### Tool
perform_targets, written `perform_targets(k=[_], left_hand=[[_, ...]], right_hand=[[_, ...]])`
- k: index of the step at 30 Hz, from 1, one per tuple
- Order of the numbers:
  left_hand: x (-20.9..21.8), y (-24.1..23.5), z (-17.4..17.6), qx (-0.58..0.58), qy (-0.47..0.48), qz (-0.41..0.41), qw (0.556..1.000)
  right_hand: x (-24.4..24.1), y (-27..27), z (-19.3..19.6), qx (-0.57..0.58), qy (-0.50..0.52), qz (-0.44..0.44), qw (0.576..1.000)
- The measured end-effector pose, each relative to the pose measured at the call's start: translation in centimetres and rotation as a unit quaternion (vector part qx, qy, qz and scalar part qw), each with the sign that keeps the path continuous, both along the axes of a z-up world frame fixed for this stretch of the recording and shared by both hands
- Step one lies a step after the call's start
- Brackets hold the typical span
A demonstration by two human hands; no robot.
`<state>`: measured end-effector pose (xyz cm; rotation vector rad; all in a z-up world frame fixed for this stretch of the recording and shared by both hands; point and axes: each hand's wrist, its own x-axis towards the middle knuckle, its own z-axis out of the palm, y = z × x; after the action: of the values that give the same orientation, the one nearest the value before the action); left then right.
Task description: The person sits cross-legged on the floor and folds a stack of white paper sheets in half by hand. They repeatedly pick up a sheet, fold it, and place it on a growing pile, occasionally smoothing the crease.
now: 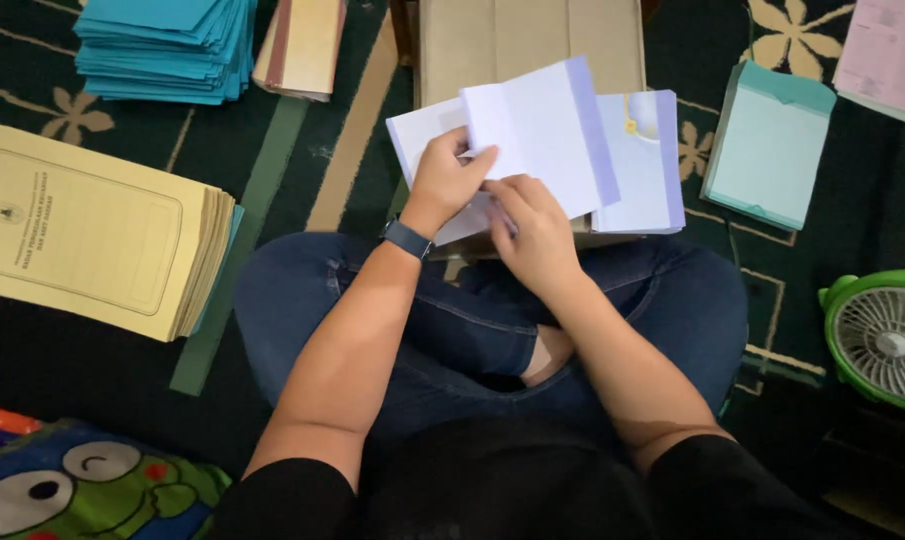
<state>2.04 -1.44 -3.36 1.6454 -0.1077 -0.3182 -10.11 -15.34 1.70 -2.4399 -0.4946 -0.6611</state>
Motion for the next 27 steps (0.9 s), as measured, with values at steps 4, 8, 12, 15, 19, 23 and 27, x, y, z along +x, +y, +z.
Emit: perform_targets(k=[4,8,12,15,19,23,27], left_hand=[[0.3,2.1,1.9,0.067,-0.062,0.072,0.993],[-0.9,3.9,6.2,-0.023,-0.056,0.097,0.993],[-1.0,4.7,7.2,-0.143,-0.002,0.053,0.988],[-1.2,5.1,8.1,-0.085,0.008,0.060,0.995],[-0.5,6.2,7.4,0.017,-0.078,0.105,0.991],[-0.5,8.2,8.2,0.227,-0.156,0.203,0.940],[0.9,9.5,5.6,0.307,-0.148,0.192,0.920]], right_hand=[[0.7,-2.5,0.6,0.122,0.052,0.074,0.988],[1.4,-6.1,2.2,0.150,0.009,-0.053,0.987],[2.4,-8.2,2.0,0.288,0.134,-0.067,0.946],[2.3,-7.4,2.1,0.301,0.190,-0.088,0.930],[2.7,-7.0,0.5,0.318,0.231,-0.107,0.913],[2.8,-6.4,-0.3,0.290,0.238,-0.088,0.923],[3.1,-5.9,-1.5,0.322,0.284,-0.101,0.897]])
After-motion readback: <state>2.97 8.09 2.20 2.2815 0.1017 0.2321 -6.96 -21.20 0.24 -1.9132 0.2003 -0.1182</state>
